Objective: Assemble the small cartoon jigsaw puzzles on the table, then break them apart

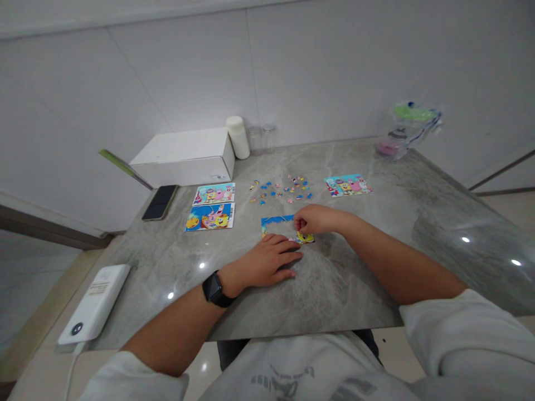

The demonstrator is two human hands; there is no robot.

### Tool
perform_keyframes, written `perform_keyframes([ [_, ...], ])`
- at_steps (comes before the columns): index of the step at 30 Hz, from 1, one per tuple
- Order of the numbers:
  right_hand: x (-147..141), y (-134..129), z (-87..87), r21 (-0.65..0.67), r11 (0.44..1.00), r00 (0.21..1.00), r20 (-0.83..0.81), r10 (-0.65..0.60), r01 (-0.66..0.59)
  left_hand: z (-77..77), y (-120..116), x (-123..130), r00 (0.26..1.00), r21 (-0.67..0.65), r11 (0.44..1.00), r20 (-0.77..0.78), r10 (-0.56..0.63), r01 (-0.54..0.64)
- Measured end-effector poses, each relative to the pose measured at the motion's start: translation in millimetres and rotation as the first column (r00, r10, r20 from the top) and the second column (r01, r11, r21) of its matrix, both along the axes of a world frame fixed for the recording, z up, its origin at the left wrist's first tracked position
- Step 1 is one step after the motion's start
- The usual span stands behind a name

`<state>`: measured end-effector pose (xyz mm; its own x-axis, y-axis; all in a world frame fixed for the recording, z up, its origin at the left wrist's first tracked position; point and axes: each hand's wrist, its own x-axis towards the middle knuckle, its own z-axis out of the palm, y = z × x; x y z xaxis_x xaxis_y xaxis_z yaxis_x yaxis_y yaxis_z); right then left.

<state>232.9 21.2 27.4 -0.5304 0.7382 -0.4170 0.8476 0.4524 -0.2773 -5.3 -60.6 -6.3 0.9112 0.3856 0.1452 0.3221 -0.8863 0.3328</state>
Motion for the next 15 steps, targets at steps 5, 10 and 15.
perform_keyframes([
  [5,-0.1,-0.4,-2.3,0.017,1.0,1.0,-0.008,-0.007,0.007,-1.2,0.8,0.5,1.0,-0.004,1.0,0.03,-0.007,0.007],
  [10,2.5,1.6,-5.0,0.013,1.0,0.999,-0.035,-0.008,0.008,-1.9,1.0,0.2,1.0,-0.008,1.0,0.025,-0.008,0.008],
  [15,8.4,5.2,-0.3,0.09,0.995,0.997,-0.062,-0.038,0.044,-2.4,0.6,-0.9,1.0,0.0,1.0,0.009,-0.006,0.006],
])
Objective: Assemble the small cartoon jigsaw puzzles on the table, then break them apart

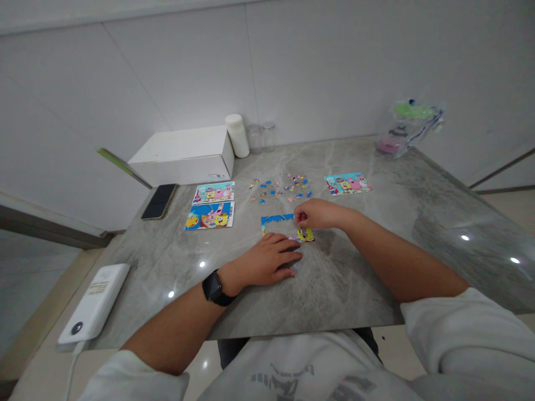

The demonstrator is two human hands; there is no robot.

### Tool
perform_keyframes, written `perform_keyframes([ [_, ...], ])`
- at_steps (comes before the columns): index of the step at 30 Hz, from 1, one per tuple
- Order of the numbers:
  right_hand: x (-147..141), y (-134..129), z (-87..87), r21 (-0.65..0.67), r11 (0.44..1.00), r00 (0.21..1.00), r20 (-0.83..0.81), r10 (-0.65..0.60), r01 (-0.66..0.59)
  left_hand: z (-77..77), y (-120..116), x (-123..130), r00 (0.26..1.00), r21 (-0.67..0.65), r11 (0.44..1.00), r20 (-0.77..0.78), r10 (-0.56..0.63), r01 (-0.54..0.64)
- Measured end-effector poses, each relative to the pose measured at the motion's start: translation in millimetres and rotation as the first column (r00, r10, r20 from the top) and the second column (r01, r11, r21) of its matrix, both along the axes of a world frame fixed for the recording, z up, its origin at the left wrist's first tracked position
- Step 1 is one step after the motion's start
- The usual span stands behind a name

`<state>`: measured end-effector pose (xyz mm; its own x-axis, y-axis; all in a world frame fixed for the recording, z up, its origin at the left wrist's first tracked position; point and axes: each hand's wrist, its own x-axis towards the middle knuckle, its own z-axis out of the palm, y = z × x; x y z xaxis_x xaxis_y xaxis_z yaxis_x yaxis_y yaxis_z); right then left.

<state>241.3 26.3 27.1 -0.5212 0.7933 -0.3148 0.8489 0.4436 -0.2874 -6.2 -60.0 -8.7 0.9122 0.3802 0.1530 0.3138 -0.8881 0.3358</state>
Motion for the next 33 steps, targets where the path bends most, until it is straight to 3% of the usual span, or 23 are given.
perform_keyframes([
  [25,17,7,22.3,0.124,0.985,0.991,-0.072,-0.113,0.122,0.3,5,-2,0.995,-0.054,0.999,0.098,0.008,-0.003],
  [33,25,10,26.1,0.141,0.974,0.978,-0.137,-0.157,0.176,3.9,11,-6,0.982,-0.084,0.993,0.162,0.093,-0.08],
])
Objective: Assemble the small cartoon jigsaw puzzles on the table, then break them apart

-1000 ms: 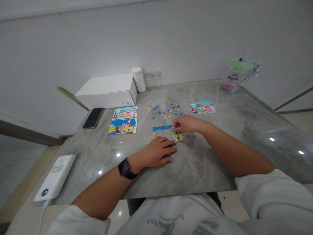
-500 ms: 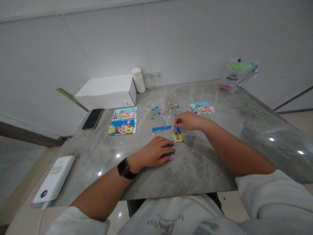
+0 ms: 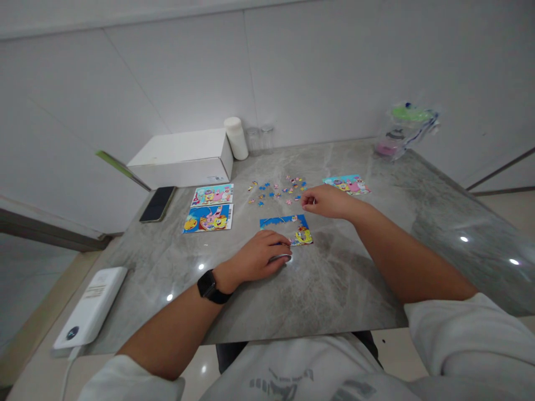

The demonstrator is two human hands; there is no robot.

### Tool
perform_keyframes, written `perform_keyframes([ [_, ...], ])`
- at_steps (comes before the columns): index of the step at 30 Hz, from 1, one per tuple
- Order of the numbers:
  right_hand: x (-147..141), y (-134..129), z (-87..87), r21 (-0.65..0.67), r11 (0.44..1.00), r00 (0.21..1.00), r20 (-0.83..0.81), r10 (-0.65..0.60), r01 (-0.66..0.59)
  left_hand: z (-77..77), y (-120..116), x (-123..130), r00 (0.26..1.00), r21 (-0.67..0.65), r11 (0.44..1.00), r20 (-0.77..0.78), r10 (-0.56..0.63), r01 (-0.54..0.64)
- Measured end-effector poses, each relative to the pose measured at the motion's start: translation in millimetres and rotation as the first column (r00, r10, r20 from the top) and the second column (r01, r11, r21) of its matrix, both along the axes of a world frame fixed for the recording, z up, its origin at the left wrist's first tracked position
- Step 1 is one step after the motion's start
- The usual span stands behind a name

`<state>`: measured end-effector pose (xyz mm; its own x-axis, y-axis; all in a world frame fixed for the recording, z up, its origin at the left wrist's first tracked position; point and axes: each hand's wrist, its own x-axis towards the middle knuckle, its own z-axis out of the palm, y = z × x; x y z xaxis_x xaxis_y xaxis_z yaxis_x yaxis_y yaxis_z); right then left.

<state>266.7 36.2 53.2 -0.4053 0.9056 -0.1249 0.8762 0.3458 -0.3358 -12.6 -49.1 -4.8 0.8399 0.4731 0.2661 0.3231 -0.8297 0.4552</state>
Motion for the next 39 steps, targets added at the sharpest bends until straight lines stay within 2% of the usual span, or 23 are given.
perform_keyframes([
  [4,2,0,2.9,0.067,0.996,0.997,-0.053,-0.059,0.062,-0.3,4,-1,0.994,-0.006,0.996,0.068,0.09,-0.09],
  [9,3,1,5.5,0.13,0.985,0.989,-0.111,-0.101,0.115,-8.1,11,-6,0.954,-0.013,0.972,0.19,0.234,-0.236],
  [14,7,5,5.7,0.161,0.974,0.983,-0.12,-0.14,0.159,-12.0,16,-10,0.888,-0.119,0.924,0.255,0.382,-0.364],
  [19,11,11,-2.4,0.175,0.965,0.974,-0.153,-0.17,0.196,-15.8,23,-10,0.819,-0.197,0.867,0.286,0.498,-0.458],
  [22,5,21,-11.0,0.118,0.971,0.956,-0.236,-0.177,0.209,-19.5,28,-9,0.777,-0.233,0.835,0.308,0.549,-0.498],
  [24,-8,34,-16.3,0.076,0.976,0.942,-0.288,-0.173,0.202,-21.3,30,-9,0.756,-0.253,0.823,0.326,0.568,-0.51],
  [26,-30,52,-19.9,0.067,0.985,0.955,-0.263,-0.139,0.162,-22.7,33,-10,0.745,-0.265,0.817,0.337,0.575,-0.511],
  [33,-131,118,-22.5,0.119,0.992,0.998,0.03,-0.053,0.049,-23.1,36,-15,0.716,-0.283,0.795,0.346,0.607,-0.537],
  [36,-160,133,-24.1,0.079,0.997,0.995,0.1,-0.029,0.021,-21.2,36,-16,0.71,-0.294,0.789,0.346,0.613,-0.539],
  [39,-177,141,-28.8,0.052,0.997,0.987,0.147,-0.057,0.05,-20.7,37,-16,0.702,-0.316,0.778,0.338,0.627,-0.542],
])
